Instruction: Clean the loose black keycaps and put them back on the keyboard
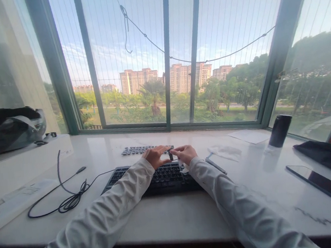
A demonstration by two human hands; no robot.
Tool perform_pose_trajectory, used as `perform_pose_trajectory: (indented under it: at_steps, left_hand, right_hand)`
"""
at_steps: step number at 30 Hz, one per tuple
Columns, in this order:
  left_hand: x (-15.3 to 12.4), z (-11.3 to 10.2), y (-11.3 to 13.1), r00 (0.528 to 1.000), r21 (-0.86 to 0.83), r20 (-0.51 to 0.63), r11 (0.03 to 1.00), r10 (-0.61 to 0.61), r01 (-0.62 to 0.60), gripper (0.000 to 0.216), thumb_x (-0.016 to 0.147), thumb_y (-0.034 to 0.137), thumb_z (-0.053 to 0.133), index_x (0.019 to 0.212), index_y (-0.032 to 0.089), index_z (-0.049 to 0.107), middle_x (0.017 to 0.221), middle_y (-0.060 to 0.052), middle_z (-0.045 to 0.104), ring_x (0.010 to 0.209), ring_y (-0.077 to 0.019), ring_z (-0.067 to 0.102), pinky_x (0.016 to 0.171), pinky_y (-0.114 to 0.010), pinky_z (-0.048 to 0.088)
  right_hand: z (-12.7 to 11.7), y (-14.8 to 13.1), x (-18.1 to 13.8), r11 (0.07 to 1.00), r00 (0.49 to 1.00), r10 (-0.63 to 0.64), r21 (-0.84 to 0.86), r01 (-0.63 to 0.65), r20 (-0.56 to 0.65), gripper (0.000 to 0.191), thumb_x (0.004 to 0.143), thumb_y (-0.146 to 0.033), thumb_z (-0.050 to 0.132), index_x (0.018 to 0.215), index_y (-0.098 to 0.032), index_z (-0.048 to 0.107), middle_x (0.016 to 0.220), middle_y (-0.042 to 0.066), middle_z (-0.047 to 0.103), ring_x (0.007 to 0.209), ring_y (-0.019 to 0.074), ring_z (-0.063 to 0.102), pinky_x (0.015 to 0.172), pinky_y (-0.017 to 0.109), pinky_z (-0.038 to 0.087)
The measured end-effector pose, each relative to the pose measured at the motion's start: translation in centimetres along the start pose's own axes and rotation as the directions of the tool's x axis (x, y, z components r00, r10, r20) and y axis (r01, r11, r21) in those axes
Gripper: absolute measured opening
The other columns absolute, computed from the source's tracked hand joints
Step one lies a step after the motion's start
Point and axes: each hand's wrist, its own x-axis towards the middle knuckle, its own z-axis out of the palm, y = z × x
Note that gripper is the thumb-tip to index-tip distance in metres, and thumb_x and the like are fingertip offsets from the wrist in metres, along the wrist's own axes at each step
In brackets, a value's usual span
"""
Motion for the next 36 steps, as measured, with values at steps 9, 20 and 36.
perform_pose_trajectory:
  at_steps: [9, 20, 36]
  left_hand:
    - [-0.3, 0.7, 0.6, 0.998, -0.006, -0.065, 1.000, 0.011, -0.011, 0.049, 0.072, 0.046, 0.062, 0.117, 0.028, 0.055, 0.116, -0.002, 0.060, 0.098, -0.0197, 0.060, 0.082, -0.029, 0.048]
    - [-0.5, 0.4, 2.0, 0.942, -0.229, -0.315, 0.972, -0.119, 0.046, 0.051, 0.065, 0.053, 0.065, 0.103, 0.021, 0.059, 0.095, 0.000, 0.066, 0.054, -0.0074, 0.055, 0.068, -0.022, 0.048]
    - [-1.2, 0.2, 3.3, 0.890, -0.247, -0.432, 0.968, -0.147, 0.039, 0.054, 0.065, 0.056, 0.065, 0.106, 0.022, 0.062, 0.082, 0.002, 0.066, 0.044, -0.0038, 0.046, 0.053, -0.018, 0.042]
  right_hand:
    - [0.2, 1.3, 0.0, 0.965, 0.994, -0.020, 0.262, -0.007, 0.103, 0.048, 0.061, -0.053, 0.066, 0.086, -0.012, 0.070, 0.047, -0.002, 0.050, 0.040, 0.0075, 0.041, 0.042, 0.021, 0.032]
    - [-0.9, 1.5, 0.9, 0.554, 0.999, -0.002, 0.831, 0.045, -0.053, 0.049, 0.059, -0.027, 0.065, 0.105, -0.019, 0.050, 0.101, 0.007, 0.062, 0.090, 0.0182, 0.060, 0.078, 0.031, 0.048]
    - [1.4, 1.5, -0.6, 0.576, 0.982, -0.078, 0.812, -0.095, 0.170, 0.045, 0.054, -0.049, 0.074, 0.083, -0.016, 0.065, 0.074, 0.005, 0.068, 0.064, 0.0183, 0.061, 0.056, 0.028, 0.048]
